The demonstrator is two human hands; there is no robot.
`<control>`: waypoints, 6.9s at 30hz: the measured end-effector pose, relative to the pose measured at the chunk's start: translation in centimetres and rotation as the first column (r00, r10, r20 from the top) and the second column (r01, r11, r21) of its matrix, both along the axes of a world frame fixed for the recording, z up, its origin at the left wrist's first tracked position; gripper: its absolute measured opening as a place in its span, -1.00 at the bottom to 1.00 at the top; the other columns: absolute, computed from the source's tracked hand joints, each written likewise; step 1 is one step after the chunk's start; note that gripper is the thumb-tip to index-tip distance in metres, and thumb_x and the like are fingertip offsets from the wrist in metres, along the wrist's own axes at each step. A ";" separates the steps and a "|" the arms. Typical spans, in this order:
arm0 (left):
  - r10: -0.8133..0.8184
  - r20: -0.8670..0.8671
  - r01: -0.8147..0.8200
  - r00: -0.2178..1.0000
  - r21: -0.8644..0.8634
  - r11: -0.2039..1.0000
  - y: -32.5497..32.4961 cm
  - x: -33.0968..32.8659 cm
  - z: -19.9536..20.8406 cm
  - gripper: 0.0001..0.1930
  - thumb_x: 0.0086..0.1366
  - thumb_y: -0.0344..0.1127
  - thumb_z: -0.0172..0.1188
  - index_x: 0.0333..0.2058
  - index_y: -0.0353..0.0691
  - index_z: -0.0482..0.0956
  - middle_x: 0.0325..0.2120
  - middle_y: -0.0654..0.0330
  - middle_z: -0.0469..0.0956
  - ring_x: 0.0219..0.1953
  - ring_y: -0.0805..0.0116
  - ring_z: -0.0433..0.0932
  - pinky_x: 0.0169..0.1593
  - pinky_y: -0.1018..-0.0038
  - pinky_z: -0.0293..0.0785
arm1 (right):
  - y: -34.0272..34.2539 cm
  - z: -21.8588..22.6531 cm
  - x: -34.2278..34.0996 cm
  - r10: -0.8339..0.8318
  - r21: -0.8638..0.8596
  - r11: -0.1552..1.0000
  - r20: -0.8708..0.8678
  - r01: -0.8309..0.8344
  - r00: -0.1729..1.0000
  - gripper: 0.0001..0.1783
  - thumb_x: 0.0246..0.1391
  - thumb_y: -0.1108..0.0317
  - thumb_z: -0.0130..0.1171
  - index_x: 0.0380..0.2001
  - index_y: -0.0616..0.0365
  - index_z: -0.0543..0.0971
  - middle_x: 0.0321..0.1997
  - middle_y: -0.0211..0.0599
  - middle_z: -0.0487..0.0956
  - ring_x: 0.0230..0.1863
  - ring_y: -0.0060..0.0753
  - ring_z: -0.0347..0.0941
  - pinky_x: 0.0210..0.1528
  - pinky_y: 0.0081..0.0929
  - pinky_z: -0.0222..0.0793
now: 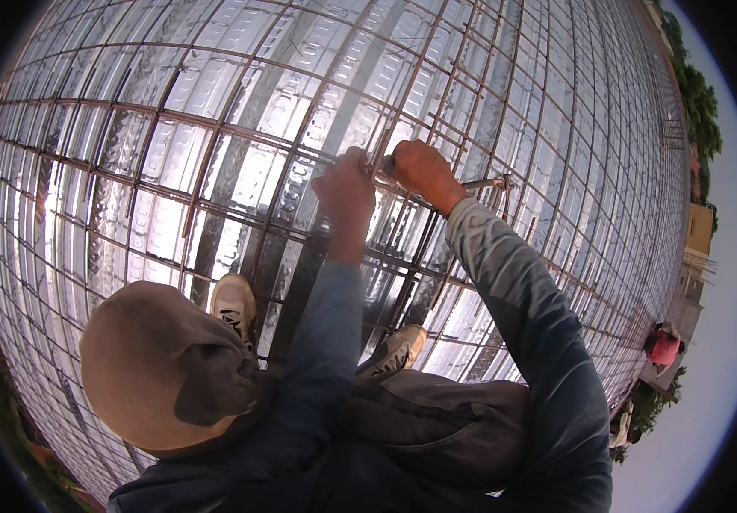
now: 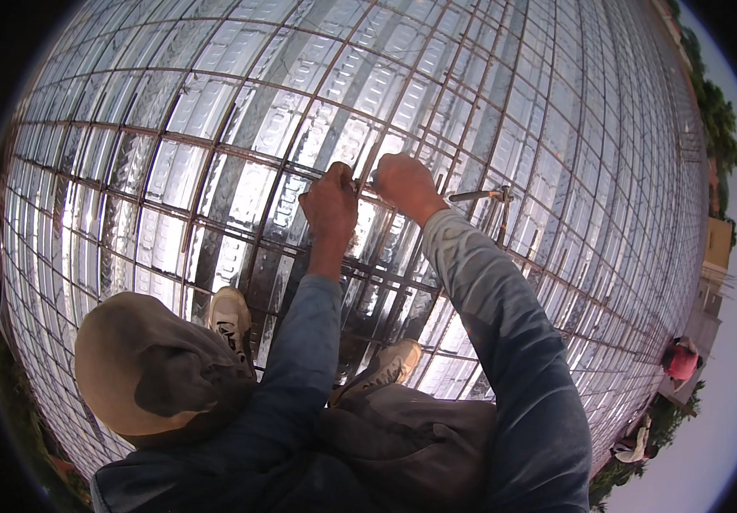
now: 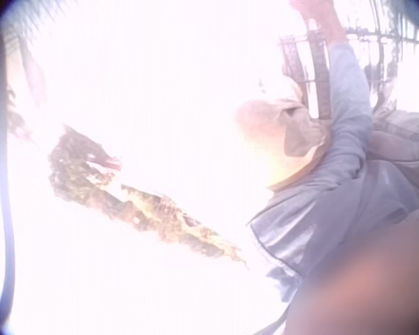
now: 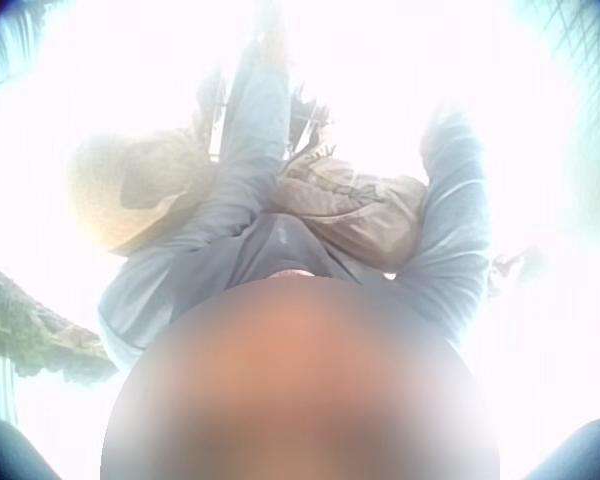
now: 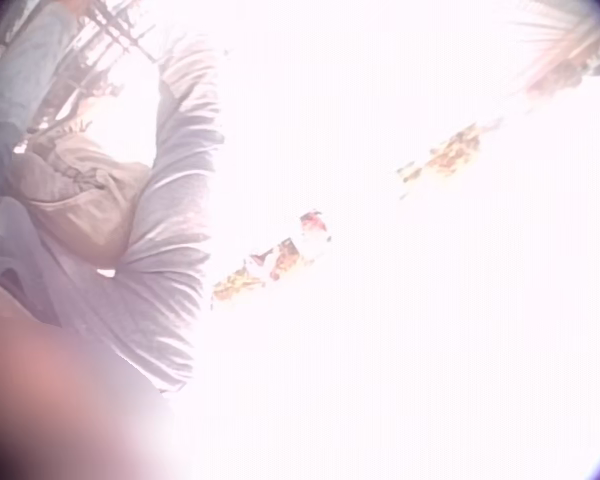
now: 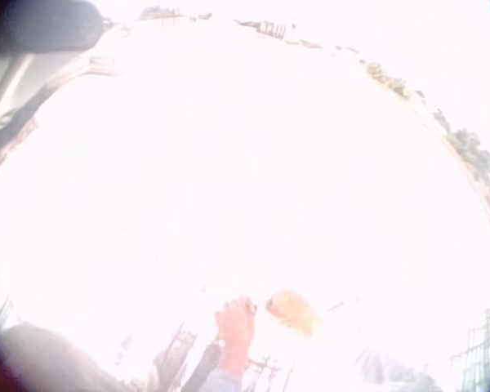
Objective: The person uses pliers to twist and secure wire ties at the intersections of a rebar grid. They repeatedly position the pliers, twist the wire, and move to the next intersection to continue assembling the rebar cage.
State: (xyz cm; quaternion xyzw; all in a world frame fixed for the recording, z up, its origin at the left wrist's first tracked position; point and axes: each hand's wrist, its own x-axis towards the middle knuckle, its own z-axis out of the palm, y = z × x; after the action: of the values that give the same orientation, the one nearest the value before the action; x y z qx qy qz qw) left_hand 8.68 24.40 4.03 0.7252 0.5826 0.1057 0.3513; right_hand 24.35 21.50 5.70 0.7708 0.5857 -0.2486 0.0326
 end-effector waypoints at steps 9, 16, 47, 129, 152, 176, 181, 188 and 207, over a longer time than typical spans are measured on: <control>-0.071 0.224 0.041 0.972 0.136 0.990 -0.3 1.1 -2.0 -0.87 0.31 -0.41 0.15 -0.18 -0.08 0.50 -0.34 0.08 0.63 -0.22 -0.06 0.64 -0.13 0.01 0.46 | 0.2 0.7 -0.4 -0.080 -0.011 0.997 -0.006 0.080 0.997 -0.79 0.05 0.36 0.24 -0.37 0.31 0.70 -0.27 0.19 0.69 -0.18 0.17 0.69 -0.14 -0.08 0.64; -0.109 0.161 0.101 0.981 0.059 0.993 -0.5 2.7 -0.2 -0.83 0.22 -0.51 0.18 -0.23 -0.21 0.42 -0.35 -0.06 0.62 -0.18 -0.15 0.64 -0.15 -0.02 0.51 | -1.4 -0.2 0.5 -0.041 0.129 0.991 -0.037 0.045 0.998 -0.76 0.06 0.30 0.26 -0.35 0.29 0.71 -0.28 0.16 0.70 -0.20 0.17 0.68 -0.15 -0.08 0.63; -0.256 0.545 0.422 0.798 -0.203 0.883 1.6 -1.6 -1.1 -0.25 0.15 -0.80 0.04 0.32 -0.08 0.46 -0.21 0.05 0.72 -0.20 0.25 0.70 -0.11 0.34 0.62 | -1.0 5.0 -4.2 -0.006 0.023 1.000 -0.185 0.011 0.983 -0.78 0.10 0.36 0.19 -0.28 0.26 0.72 -0.32 0.15 0.67 -0.22 0.23 0.64 -0.11 0.03 0.57; 0.967 -0.250 0.452 -0.051 -0.869 -0.200 -6.3 3.1 -1.0 -0.71 0.39 0.04 0.31 -0.23 -0.05 0.59 -0.68 0.51 0.19 -0.71 0.62 0.11 -0.58 0.57 0.10 | -21.0 -1.3 17.0 -0.783 0.110 0.302 -0.538 0.947 0.312 -0.84 0.06 0.41 0.13 -0.58 0.07 0.44 -0.70 -0.39 0.33 -0.68 -0.42 0.31 -0.67 -0.34 0.15; 0.965 -0.262 0.358 -0.001 -0.901 -0.244 -4.7 0.6 -2.0 -0.83 0.37 -0.16 0.35 -0.23 -0.09 0.64 -0.65 0.52 0.12 -0.70 0.66 0.03 -0.62 0.59 -0.06 | -16.6 7.3 -2.6 -0.755 -0.087 0.553 -0.472 0.829 0.454 -0.54 0.28 0.41 -0.05 0.22 0.09 0.21 -0.51 -0.37 0.38 -0.60 -0.52 0.32 -0.56 -0.45 0.27; 0.642 0.338 -0.452 0.688 -0.492 0.744 -5.7 0.7 0.5 -0.78 0.35 -0.22 0.27 -0.33 -0.26 0.73 -0.57 -0.05 0.61 -0.52 0.07 0.61 -0.37 0.19 0.44 | -18.2 9.3 4.2 -0.463 0.307 0.862 0.150 0.404 0.874 -0.62 0.37 0.24 0.11 0.10 0.28 0.53 -0.12 0.07 0.61 -0.27 -0.02 0.57 -0.22 -0.24 0.47; 0.691 0.351 -0.418 0.632 -0.596 0.686 -6.0 1.6 1.3 -0.76 0.37 -0.21 0.22 -0.30 -0.26 0.73 -0.55 -0.08 0.62 -0.49 -0.03 0.62 -0.34 0.17 0.46 | -6.2 15.1 0.8 -0.254 0.694 0.464 -0.491 0.551 0.833 -0.39 0.44 0.07 0.09 0.30 0.37 0.42 0.07 -0.08 0.58 -0.12 -0.39 0.55 -0.02 -0.33 0.53; 0.459 0.288 -0.337 0.840 -0.385 0.859 -6.1 1.3 1.5 -0.71 0.43 -0.14 0.15 -0.27 -0.20 0.74 -0.47 -0.13 0.64 -0.35 -0.18 0.66 -0.30 0.03 0.53 | 8.5 24.9 -1.2 0.347 0.711 0.267 -0.700 0.650 0.624 -0.26 0.38 -0.08 0.07 0.37 0.27 0.28 0.45 0.08 0.29 0.39 0.12 0.30 0.43 0.23 0.24; 0.645 0.370 -0.322 0.669 -0.637 0.700 -6.4 0.5 1.8 -0.73 0.45 -0.26 0.15 -0.06 -0.24 0.73 -0.38 -0.11 0.69 -0.36 -0.10 0.67 -0.25 0.17 0.55 | 6.0 28.3 -2.5 -0.488 0.180 0.737 -0.525 0.652 0.697 -0.55 0.33 0.24 0.21 0.16 0.31 0.52 -0.11 -0.32 0.63 -0.24 -0.49 0.38 -0.08 -0.52 0.29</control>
State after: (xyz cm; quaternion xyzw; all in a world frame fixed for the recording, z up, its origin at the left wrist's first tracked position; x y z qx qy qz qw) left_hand 9.22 17.96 5.79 0.3446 0.6334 0.2478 0.6470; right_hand 21.88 27.53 34.00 0.8303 0.3379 -0.3057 -0.3207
